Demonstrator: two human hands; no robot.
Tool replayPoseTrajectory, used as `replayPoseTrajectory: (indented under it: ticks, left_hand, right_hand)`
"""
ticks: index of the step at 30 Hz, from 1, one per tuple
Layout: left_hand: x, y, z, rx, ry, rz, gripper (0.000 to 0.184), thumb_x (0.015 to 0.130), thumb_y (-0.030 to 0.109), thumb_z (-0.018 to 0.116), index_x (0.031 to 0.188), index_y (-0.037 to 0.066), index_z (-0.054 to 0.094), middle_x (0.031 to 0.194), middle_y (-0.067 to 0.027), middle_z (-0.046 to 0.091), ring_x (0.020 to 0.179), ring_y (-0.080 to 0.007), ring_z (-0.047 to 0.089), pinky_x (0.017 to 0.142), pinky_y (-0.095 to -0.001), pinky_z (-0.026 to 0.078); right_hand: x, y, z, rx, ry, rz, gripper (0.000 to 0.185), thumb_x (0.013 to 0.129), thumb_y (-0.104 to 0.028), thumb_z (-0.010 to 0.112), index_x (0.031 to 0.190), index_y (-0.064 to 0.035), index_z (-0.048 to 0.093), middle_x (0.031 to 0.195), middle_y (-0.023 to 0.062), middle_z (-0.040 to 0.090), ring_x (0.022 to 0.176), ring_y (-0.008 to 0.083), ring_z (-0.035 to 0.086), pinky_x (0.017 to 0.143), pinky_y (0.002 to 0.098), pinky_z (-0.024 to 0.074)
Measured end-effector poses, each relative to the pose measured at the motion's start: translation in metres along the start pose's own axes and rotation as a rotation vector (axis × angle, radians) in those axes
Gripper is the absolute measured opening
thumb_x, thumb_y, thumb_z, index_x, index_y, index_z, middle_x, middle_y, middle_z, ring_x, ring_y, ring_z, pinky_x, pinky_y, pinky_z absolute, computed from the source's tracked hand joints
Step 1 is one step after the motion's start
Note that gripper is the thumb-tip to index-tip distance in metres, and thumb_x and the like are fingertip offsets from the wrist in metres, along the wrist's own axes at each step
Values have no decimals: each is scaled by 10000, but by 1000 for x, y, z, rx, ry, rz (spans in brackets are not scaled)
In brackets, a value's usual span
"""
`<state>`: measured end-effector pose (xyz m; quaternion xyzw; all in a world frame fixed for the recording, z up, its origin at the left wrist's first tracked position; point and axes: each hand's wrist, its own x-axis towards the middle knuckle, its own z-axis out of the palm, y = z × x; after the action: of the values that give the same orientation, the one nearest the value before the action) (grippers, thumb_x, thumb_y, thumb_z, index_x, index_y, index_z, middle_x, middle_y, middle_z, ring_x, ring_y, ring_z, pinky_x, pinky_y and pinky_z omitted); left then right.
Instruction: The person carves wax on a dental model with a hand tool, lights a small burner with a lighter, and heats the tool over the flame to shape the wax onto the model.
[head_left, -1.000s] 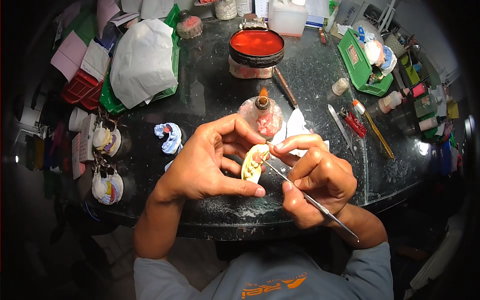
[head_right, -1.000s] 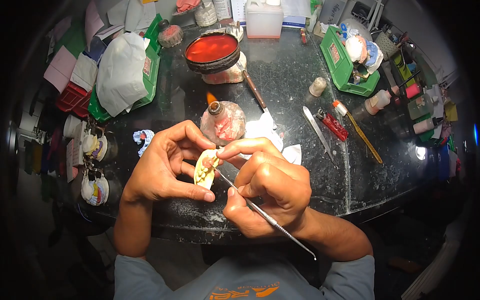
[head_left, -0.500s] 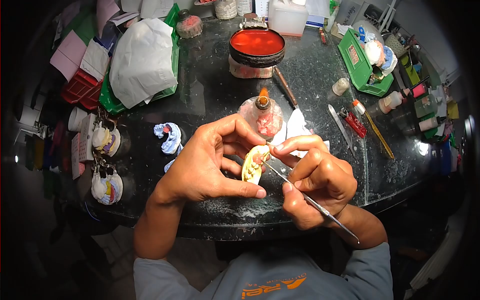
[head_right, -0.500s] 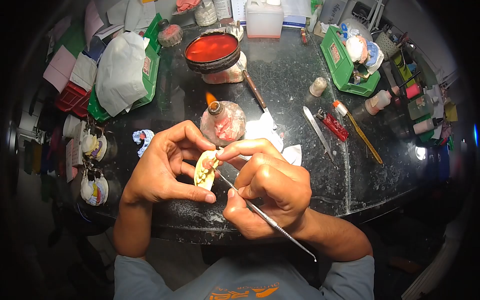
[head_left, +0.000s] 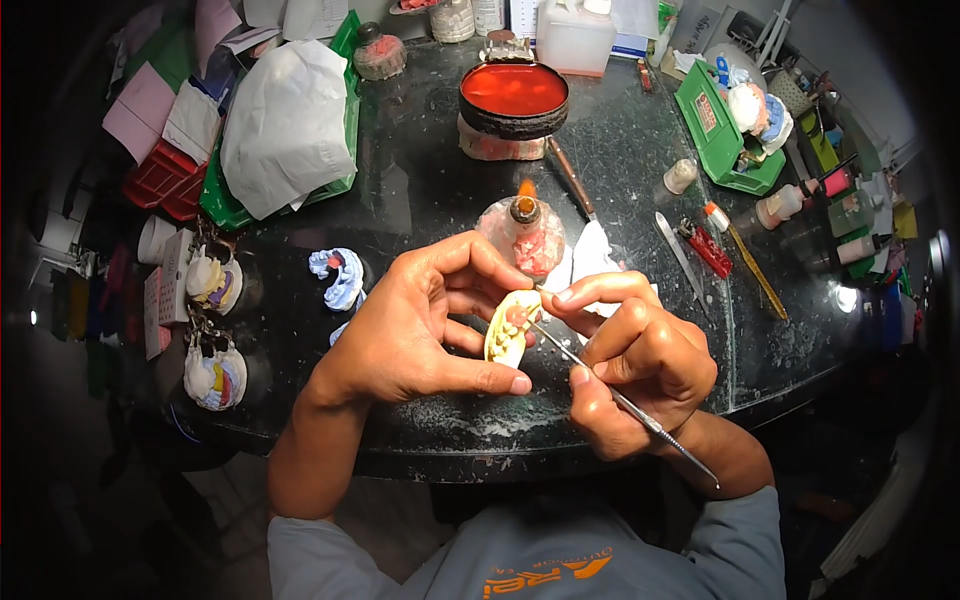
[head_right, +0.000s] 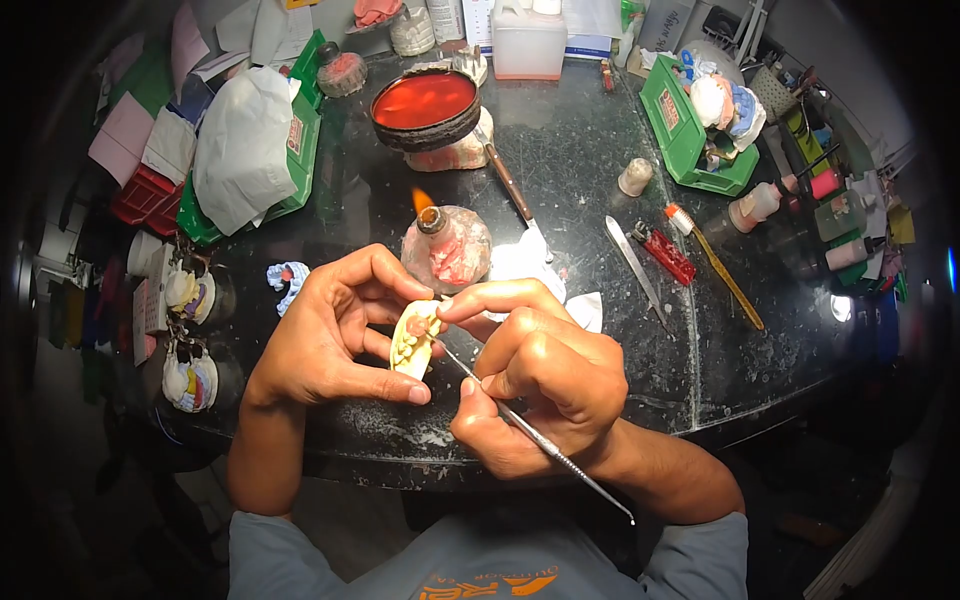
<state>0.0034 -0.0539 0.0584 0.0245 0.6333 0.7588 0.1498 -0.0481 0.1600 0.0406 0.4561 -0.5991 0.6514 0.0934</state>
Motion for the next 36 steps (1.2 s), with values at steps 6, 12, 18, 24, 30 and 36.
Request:
replayPoseTrajectory:
  ticks: [6,12,18,24,30,36]
  left_hand:
    - [0,-1,-1,6,-12,6,630,633,-132,876,1147,-6,534,1153,-124,625,1054,-214,683,850,-346,641]
    - [1,2,-1,-127,-32,-61,649,663,-82,871,1209,-26,525,1167,-162,635,1052,-257,695,881,-357,623]
    - [2,4,-3,-293,-94,-131,691,778,56,809,1362,-78,466,1235,-245,632,1103,-325,684,938,-384,589]
    - [1,2,-3,-354,-105,-118,697,861,170,753,1408,-105,422,1266,-282,609,1149,-344,663,941,-378,589]
    - [2,0,-10,-443,-134,-127,673,954,229,644,1433,-151,361,1295,-331,575,1168,-358,651,922,-368,605]
    - [2,-3,-12,-466,-153,-115,648,996,247,584,1427,-175,347,1300,-339,567,1170,-349,651,915,-361,608]
  right_hand:
    - [0,0,0,-1,-9,-4,223,653,123,651,671,-31,491,683,69,585,960,341,696,791,412,623]
    - [-4,4,-4,-11,5,20,162,801,102,628,832,-6,512,735,105,611,1024,325,629,908,486,597]
    - [-3,10,-1,113,204,118,152,843,99,678,920,5,587,933,140,660,1042,259,633,930,400,526]
    - [0,18,-1,67,205,192,209,870,79,717,1059,47,635,1126,187,628,1077,245,666,903,331,559]
    - [2,19,4,145,215,334,255,882,30,728,1121,62,647,1230,204,598,1058,249,695,936,335,573]
    - [2,20,3,132,211,340,274,874,25,734,1136,62,666,1225,206,610,1088,252,682,971,354,557]
